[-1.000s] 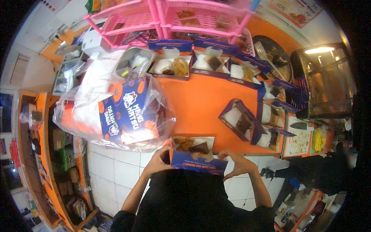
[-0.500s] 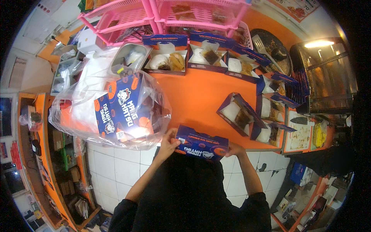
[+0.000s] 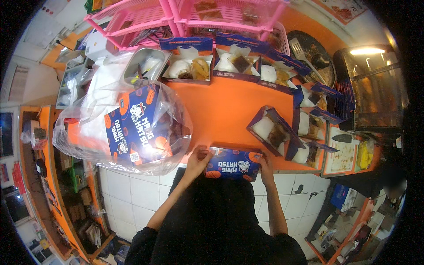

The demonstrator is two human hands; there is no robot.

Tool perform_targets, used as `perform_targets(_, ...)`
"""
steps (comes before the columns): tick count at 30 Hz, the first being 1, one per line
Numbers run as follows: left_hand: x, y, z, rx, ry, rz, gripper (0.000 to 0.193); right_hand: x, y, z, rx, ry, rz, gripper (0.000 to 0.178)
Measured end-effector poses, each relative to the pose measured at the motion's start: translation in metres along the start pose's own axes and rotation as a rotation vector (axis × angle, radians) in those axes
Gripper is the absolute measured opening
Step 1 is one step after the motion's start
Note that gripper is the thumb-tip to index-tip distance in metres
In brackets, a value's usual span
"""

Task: The person packs multiple small food boxes into a large plastic bag, ties the bag, and places it on a counter. Then the person moves to a kitchen area, opens seasoning packets, adds them to a bowl, and transfers cooked noodles from a pot into the bowl.

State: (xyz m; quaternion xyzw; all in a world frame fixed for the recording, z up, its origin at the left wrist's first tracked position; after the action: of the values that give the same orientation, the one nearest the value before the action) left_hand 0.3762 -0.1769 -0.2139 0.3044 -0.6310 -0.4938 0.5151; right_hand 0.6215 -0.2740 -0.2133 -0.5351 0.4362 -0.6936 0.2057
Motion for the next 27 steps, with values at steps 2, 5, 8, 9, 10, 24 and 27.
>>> perform_targets(2,-0.005,0.003,-0.005,0.029,-0.055,0.021,0.037,-0.002,0.006,0.004,0.154,0.061,0.032,0.044)
perform_targets(5,-0.008,-0.003,-0.009,-0.236,-0.020,-0.161,0.041,0.017,-0.037,-0.023,0.861,0.240,0.423,0.051)
perform_targets(8,-0.010,0.010,-0.015,-0.457,0.016,-0.204,0.046,0.015,-0.034,-0.031,1.173,0.033,0.423,0.067)
perform_targets(9,-0.011,0.020,-0.014,-0.495,0.026,-0.172,0.048,0.015,-0.039,-0.038,1.195,-0.065,0.434,0.072)
perform_targets(10,-0.014,0.022,-0.015,-0.352,-0.080,0.031,0.053,0.017,-0.045,-0.045,1.216,-0.163,0.447,0.076)
perform_targets(24,0.006,0.187,-0.013,-0.200,-0.533,-0.199,0.081,0.064,-0.148,-0.053,0.730,-0.328,0.618,0.108)
perform_targets(27,0.057,0.259,0.031,-0.037,-0.595,-0.625,0.056,0.081,-0.191,-0.050,0.261,-0.403,0.550,0.103)
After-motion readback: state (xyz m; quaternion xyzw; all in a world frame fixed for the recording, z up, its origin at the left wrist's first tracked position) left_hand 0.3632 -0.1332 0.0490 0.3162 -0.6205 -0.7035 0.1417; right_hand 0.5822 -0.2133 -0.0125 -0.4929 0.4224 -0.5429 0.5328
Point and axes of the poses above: each hand's wrist, its own x-axis away from the middle knuckle, its own z-axis out of the back of the hand, y = z × x, the point moved 3 cm from there along -x, towards the middle knuckle, and after that the axes turned 10 degrees about -z, right-handed, at the moved point
